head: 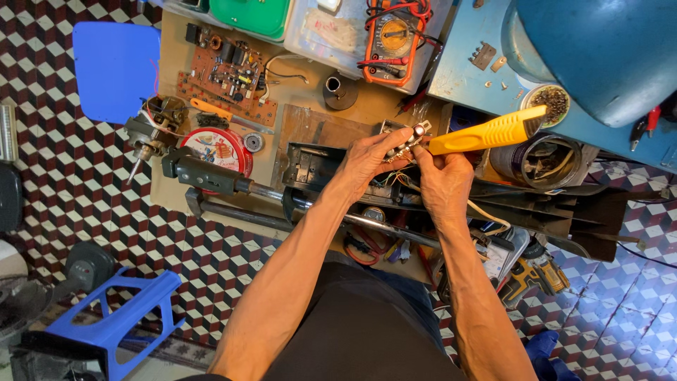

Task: The person uses a yellow utility knife to scrape a small electronic component held in a bench vise, then uses an orange heat gun to apply heat to the same component. The person continues to manipulate the component and wires by hand.

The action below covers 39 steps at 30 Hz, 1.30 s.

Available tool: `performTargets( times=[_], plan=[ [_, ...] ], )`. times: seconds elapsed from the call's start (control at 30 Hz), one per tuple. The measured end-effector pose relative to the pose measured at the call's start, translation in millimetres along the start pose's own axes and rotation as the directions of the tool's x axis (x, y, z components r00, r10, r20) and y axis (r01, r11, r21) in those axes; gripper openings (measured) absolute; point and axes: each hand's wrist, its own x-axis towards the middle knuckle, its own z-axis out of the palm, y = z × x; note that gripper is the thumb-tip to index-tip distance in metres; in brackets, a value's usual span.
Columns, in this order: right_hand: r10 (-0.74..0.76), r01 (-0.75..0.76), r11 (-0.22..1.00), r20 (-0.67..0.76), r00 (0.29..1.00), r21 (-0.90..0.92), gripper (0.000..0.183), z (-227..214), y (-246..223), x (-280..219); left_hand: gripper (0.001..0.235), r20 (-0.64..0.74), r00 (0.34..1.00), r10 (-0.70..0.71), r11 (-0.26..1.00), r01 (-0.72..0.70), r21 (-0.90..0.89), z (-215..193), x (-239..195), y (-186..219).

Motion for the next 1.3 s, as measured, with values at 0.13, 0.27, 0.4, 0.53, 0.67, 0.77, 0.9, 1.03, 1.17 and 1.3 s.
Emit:
performTargets(
  times=[0.13, 0.27, 0.4, 0.53, 0.67, 0.77, 0.9, 1.03, 1.17, 1.3],
  plan=[
    [-0.051, 0.057, 0.996, -0.080, 0.995, 0.064, 0.024, 3, 3, 4, 0.049, 0.075, 0.997, -0.014, 0.999, 0.017, -0.049, 2, -1, 4],
    [0.090, -0.090, 0.996, -0.036, 0.995, 0.021, 0.029, -3, 5, -11, 0.046, -0.008, 0.997, -0.072, 0.997, 0.071, -0.041, 1, -1, 6],
    [0.154, -0.181, 0.930, 0.110, 0.982, 0.321, 0.025, -65, 4, -33, 0.048, -0.017, 0.998, -0.065, 0.998, 0.065, -0.026, 7, -2, 13],
    [0.449, -0.450, 0.890, 0.287, 0.846, -0.067, 0.019, -167, 12, -22, 0.049, -0.045, 0.997, -0.069, 0.998, 0.070, 0.002, 11, -5, 15],
    [0.388, -0.350, 0.921, 0.476, 0.789, -0.170, 0.019, -222, 20, 31, 0.048, -0.046, 0.997, -0.061, 0.998, 0.060, -0.009, 9, -4, 16],
    [0.398, -0.287, 0.915, 0.519, 0.756, -0.284, 0.022, -234, 19, 74, 0.047, -0.034, 0.998, -0.055, 0.998, 0.055, -0.025, 11, -2, 15],
    [0.283, -0.214, 0.920, 0.181, 0.942, -0.327, 0.030, -221, 0, 90, 0.044, -0.081, 0.994, -0.071, 0.997, 0.070, -0.013, 12, -3, 14],
    [0.071, -0.137, 0.975, -0.337, 0.939, -0.177, 0.032, -246, 5, 26, 0.044, -0.093, 0.993, -0.069, 0.998, 0.068, -0.017, 12, -4, 14],
    [-0.083, 0.075, 0.996, -0.900, 0.428, -0.056, 0.025, -351, 52, -18, 0.044, -0.136, 0.986, -0.096, 0.995, 0.097, 0.000, 14, -7, 17],
    [0.030, -0.174, 0.982, -0.843, 0.536, -0.076, 0.034, -458, 114, 5, 0.045, -0.174, 0.979, -0.107, 0.993, 0.113, 0.025, 13, -12, 23]
  ],
)
